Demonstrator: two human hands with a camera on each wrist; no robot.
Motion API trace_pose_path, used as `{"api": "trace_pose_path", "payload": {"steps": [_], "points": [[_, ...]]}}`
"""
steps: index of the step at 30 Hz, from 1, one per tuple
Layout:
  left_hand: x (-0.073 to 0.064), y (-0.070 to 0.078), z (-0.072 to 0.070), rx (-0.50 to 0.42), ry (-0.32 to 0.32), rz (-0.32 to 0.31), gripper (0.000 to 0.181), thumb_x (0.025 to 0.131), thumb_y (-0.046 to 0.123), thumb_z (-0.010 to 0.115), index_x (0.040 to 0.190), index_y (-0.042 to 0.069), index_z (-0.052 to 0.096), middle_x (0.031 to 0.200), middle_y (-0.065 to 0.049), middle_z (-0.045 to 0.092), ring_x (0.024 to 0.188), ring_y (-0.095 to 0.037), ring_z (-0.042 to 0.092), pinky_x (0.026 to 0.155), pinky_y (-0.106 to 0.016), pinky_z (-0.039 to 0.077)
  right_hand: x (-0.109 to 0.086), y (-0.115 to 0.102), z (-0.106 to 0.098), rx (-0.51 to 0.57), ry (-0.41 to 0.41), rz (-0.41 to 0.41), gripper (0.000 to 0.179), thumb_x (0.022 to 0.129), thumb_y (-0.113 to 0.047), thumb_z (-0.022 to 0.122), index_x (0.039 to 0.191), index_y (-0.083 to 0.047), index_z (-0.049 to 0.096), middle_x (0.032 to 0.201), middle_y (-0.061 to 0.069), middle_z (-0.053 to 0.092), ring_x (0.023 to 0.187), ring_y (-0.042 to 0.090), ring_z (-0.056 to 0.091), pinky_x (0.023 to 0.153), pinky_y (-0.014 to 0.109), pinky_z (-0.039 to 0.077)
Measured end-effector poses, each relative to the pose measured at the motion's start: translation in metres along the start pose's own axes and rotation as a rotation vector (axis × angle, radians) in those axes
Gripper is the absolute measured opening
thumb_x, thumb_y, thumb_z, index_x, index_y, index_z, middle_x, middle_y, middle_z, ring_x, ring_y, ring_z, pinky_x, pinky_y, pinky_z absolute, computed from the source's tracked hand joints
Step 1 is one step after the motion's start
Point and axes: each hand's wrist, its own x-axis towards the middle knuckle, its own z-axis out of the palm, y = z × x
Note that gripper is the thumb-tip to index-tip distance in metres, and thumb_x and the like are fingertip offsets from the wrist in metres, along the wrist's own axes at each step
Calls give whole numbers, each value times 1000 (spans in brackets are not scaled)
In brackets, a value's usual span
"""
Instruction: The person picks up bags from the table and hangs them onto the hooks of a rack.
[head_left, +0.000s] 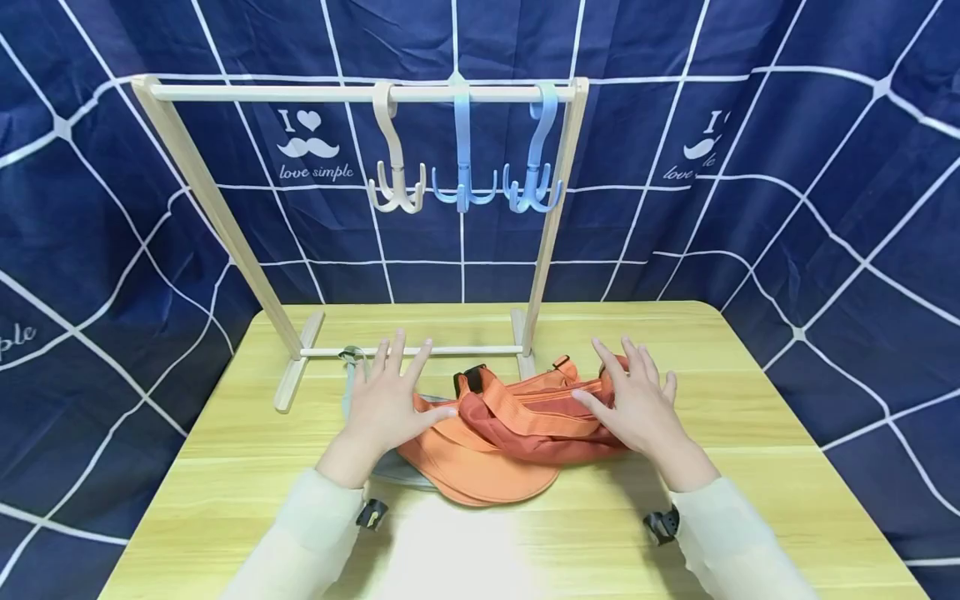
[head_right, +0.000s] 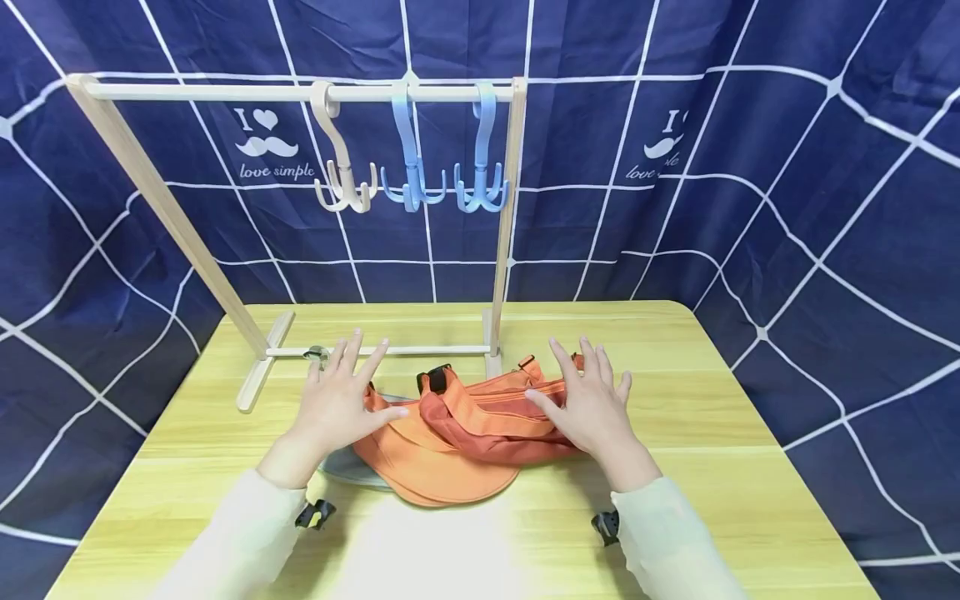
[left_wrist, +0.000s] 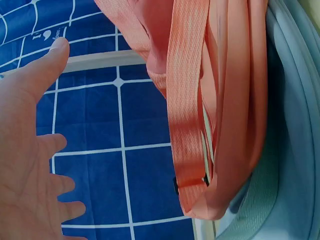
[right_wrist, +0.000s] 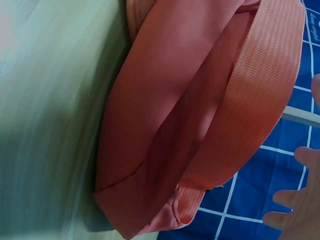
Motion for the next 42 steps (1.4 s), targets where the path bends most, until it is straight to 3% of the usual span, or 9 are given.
{"api": "trace_pose_path", "payload": {"steps": [6,15,26,33,38,42], "points": [[5,6,4,-52,18,42,98,75,74,59,153,27,23,157,-16,11,141,-38,11,105,-64,11,-2,5,0,-10,6,-27,82,86,-59,58,152,-25,25,152,24,16,136,48,12,94,76,1],[10,16,7,-62,32,109,97,75,71,61,152,23,27,157,-15,13,140,-38,17,105,-62,16,-3,11,-2,-27,14,-75,80,85,-60,60,150,-23,30,150,24,23,134,48,19,95,74,5],[16,30,11,-86,-22,134,96,75,72,60,152,29,23,157,-11,16,141,-32,16,108,-58,15,-3,18,-4,-26,14,-146,77,85,-55,64,147,-20,36,146,24,28,129,48,27,94,72,12],[20,40,14,-104,-34,179,95,74,73,60,151,28,27,157,-10,16,141,-31,18,107,-58,16,-4,22,-3,-14,12,-192,75,85,-54,64,144,-17,39,144,24,33,126,50,31,95,69,12],[24,46,15,-101,-52,207,96,75,74,59,152,28,26,157,-8,16,141,-29,18,107,-56,17,-5,25,-2,-1,6,-226,71,83,-47,69,141,-16,43,142,23,35,127,46,32,95,67,13],[28,50,18,-86,-58,229,96,74,75,57,152,28,25,157,-9,17,141,-30,20,107,-56,20,-6,27,-2,-2,4,-257,70,83,-50,69,140,-16,45,142,21,37,129,41,32,95,65,17]]}}
